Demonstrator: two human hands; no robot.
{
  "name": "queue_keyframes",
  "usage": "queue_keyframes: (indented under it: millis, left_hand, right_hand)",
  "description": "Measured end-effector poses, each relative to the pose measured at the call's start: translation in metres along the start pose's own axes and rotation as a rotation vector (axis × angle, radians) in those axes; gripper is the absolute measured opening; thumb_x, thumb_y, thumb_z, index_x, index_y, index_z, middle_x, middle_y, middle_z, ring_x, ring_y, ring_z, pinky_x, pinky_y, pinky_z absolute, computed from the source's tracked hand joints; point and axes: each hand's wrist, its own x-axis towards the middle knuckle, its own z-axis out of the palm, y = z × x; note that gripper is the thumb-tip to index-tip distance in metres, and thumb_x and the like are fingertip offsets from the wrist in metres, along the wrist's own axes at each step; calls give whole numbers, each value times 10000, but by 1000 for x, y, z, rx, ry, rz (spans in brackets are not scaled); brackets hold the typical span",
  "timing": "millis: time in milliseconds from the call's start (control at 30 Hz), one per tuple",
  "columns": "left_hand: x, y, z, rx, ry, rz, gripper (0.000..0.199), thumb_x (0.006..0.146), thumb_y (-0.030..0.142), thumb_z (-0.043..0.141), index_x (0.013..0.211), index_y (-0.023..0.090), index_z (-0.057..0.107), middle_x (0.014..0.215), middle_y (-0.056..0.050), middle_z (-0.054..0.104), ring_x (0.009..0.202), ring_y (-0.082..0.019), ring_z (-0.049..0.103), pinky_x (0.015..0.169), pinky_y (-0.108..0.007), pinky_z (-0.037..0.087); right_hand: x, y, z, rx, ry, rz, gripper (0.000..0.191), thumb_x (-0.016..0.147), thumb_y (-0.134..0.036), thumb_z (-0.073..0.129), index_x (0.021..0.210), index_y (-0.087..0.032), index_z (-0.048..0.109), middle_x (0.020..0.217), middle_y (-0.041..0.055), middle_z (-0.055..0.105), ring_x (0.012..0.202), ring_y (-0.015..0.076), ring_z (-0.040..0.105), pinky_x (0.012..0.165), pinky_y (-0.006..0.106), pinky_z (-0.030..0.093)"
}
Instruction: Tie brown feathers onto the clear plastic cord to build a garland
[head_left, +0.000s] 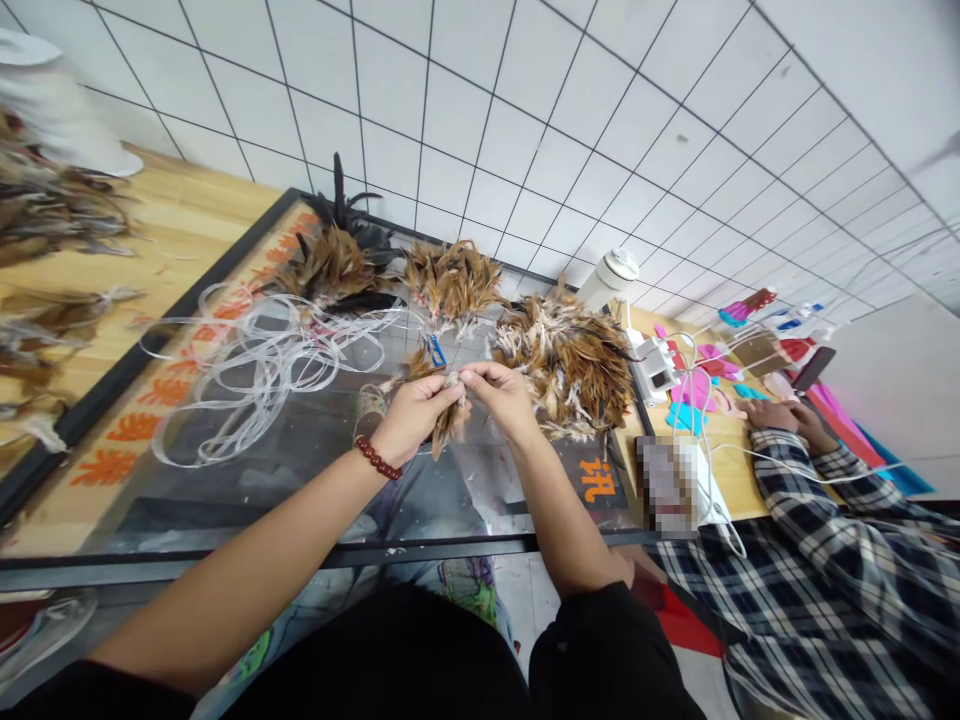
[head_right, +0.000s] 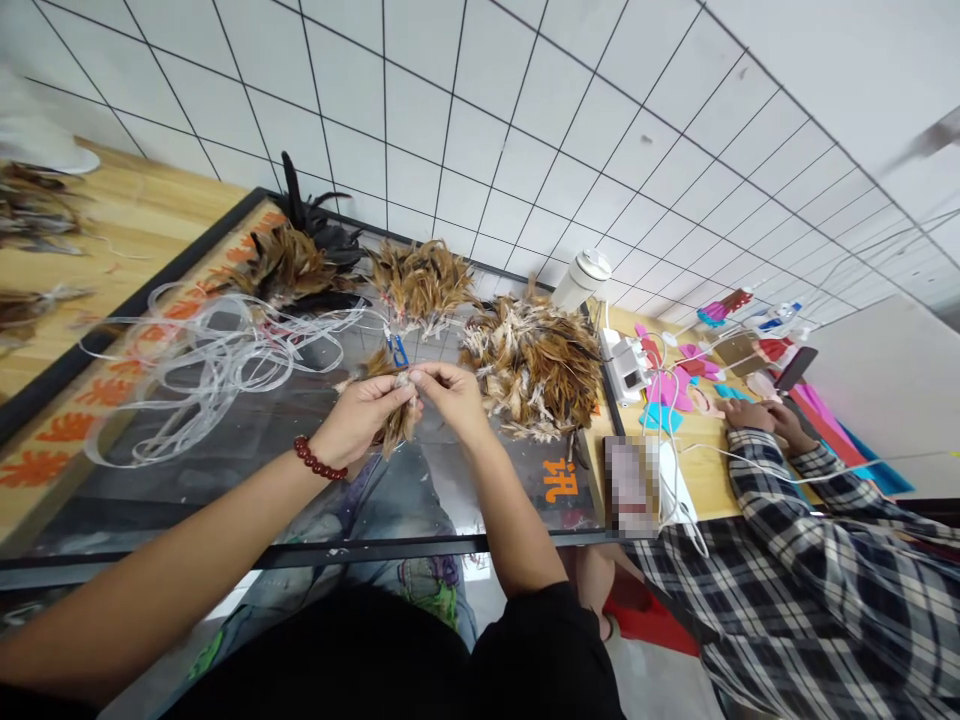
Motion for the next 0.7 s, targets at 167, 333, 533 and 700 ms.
queue_keyframes:
  millis: [167,333,533,700]
  left_hand:
    - [-3,0,1,-72,-54,-122,335,578,376,821,706,106,669,628,-54,667,510,-130,605,506,-233,499]
    - [-4,1,1,-177,-157,-234,261,631,296,798,689,109,625,601,-20,614,525,-127,609,512,-235,511]
    - [-7,5,-3,-192,-354,-367,181,690,220,748,689,92,621,560,-2,537,513,-98,559,502,-211,489]
    - [-8,9,-4,-193,-391,-389,162,716,218,726,742,106,612,586,9,499,519,-83,519,467,-188,456]
  right_hand:
    - [-2,0,-7,-95,-68,-72,287,722,-461,690,744,-177,649,631,-23,578,551,93,505,567,237,430]
    - [-6,-1,-15,-219,-118,-164,233,782,-423,648,796,-192,673,716,-4,585,672,111,541,677,251,445]
    - [-8,-3,-27,-97,-396,-111,202,819,-372,626,943,-234,706,839,10,599,757,115,554,749,263,445]
    - [-7,2,-27,-44,-333,-106,180,790,-375,664,744,-203,686,728,1,581,705,118,539,724,265,434]
